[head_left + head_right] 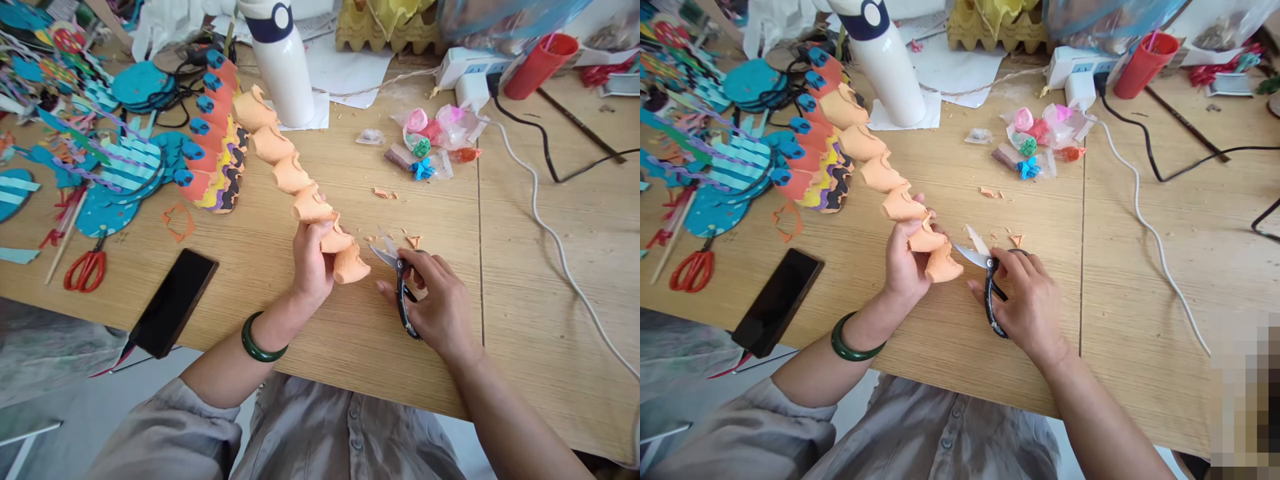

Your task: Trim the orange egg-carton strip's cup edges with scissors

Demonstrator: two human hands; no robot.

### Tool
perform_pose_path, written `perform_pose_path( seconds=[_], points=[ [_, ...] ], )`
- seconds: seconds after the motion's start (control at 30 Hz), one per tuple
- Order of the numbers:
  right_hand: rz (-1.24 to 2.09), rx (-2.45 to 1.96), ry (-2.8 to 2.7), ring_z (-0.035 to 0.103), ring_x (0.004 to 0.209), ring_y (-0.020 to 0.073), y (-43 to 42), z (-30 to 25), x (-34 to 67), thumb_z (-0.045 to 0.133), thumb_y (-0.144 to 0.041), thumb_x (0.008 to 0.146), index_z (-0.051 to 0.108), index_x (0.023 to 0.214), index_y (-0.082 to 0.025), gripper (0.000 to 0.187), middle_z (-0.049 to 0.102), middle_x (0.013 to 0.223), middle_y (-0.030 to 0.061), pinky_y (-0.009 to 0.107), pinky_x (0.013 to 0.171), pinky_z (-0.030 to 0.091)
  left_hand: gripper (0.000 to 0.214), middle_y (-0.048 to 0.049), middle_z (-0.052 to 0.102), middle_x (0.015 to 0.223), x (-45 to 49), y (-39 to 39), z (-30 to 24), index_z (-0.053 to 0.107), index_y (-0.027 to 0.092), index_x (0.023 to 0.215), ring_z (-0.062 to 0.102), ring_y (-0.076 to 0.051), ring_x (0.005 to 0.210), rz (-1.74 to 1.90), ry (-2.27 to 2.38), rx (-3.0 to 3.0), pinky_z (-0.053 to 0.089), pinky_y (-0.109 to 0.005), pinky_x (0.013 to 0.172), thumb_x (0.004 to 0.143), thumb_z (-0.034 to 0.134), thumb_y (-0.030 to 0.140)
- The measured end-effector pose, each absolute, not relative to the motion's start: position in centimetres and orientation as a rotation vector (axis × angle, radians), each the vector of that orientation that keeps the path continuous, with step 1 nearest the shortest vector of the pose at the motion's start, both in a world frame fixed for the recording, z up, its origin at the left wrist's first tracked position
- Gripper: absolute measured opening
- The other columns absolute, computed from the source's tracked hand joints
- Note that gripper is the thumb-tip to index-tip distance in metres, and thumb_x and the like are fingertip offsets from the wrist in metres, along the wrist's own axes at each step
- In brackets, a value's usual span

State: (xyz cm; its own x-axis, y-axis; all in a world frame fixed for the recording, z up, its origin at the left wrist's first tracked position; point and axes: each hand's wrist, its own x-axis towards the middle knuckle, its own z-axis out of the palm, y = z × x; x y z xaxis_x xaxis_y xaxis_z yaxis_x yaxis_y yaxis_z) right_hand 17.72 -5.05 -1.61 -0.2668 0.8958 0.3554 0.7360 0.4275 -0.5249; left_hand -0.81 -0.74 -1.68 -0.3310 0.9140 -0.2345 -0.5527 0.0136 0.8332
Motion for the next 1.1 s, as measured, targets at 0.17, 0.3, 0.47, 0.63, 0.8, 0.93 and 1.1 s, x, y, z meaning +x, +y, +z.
perform_pose_path(
  seconds=[0.17,0.3,0.47,0.63,0.8,0.93,1.1],
  points=[
    [0.331,-1.317,-2.168,0.062,0.079,0.0242,-5.2,-1.5,17.2,0.069,-0.052,0.092,0.068,0.115,-0.014,0.045,0.070,0.086,0.0072,0.035,0.067,0.050,0.036,-0.0039,0.064,0.099,-0.5,-1.1,-1.2,0.067,0.025,0.111,0.055,-0.014,0.071,1.691,1.089,0.515,0.053,-0.029,0.066,0.075,0.071,0.031],
    [0.315,-1.289,-2.195,0.064,0.076,0.0214,-5.6,-1.4,16.9,0.067,-0.048,0.094,0.070,0.112,-0.012,0.040,0.070,0.082,0.0057,0.032,0.063,0.048,0.041,-0.0034,0.065,0.099,-0.4,-1.2,-1.0,0.066,0.025,0.117,0.055,-0.013,0.068,1.728,1.065,0.561,0.054,-0.029,0.066,0.076,0.071,0.030],
    [0.214,-1.285,-2.201,0.062,0.064,0.0153,-5.9,-1.7,16.8,0.065,-0.035,0.097,0.073,0.111,-0.011,0.028,0.069,0.077,0.0033,0.028,0.056,0.042,0.034,-0.0031,0.066,0.099,-0.3,-1.3,-1.0,0.066,0.024,0.113,0.058,-0.013,0.071,1.715,1.085,0.560,0.055,-0.029,0.069,0.080,0.070,0.029],
    [0.084,-1.327,-2.237,0.064,0.068,0.0162,-5.9,-1.9,16.9,0.066,-0.032,0.096,0.074,0.112,-0.015,0.025,0.070,0.075,0.0027,0.028,0.055,0.038,0.022,-0.0009,0.066,0.093,-0.2,-1.2,-0.8,0.066,0.023,0.101,0.059,-0.012,0.071,1.710,1.123,0.515,0.054,-0.027,0.069,0.079,0.068,0.025],
    [0.030,-1.345,-2.251,0.063,0.068,0.0159,-5.9,-1.9,16.8,0.064,-0.035,0.098,0.076,0.112,-0.017,0.026,0.069,0.073,0.0019,0.030,0.054,0.036,0.008,-0.0009,0.064,0.087,-0.4,-1.1,-0.9,0.063,0.023,0.086,0.056,-0.013,0.071,1.708,1.152,0.529,0.053,-0.028,0.070,0.080,0.067,0.024],
    [-0.008,-1.344,-2.270,0.062,0.066,0.0150,-6.0,-2.2,16.7,0.065,-0.024,0.095,0.076,0.115,-0.017,0.024,0.069,0.072,0.0006,0.030,0.054,0.036,0.005,-0.0013,0.063,0.090,-0.4,-1.0,-0.9,0.063,0.023,0.086,0.056,-0.014,0.076,1.697,1.167,0.473,0.052,-0.029,0.072,0.082,0.064,0.021],
    [-0.036,-1.335,-2.257,0.063,0.063,0.0127,-6.1,-2.5,16.8,0.065,-0.019,0.092,0.077,0.112,-0.018,0.024,0.072,0.071,-0.0010,0.029,0.051,0.033,0.011,-0.0013,0.058,0.086,-0.4,-1.0,-1.0,0.058,0.023,0.086,0.054,-0.015,0.073,1.627,1.192,0.483,0.051,-0.030,0.067,0.081,0.066,0.027]
  ],
)
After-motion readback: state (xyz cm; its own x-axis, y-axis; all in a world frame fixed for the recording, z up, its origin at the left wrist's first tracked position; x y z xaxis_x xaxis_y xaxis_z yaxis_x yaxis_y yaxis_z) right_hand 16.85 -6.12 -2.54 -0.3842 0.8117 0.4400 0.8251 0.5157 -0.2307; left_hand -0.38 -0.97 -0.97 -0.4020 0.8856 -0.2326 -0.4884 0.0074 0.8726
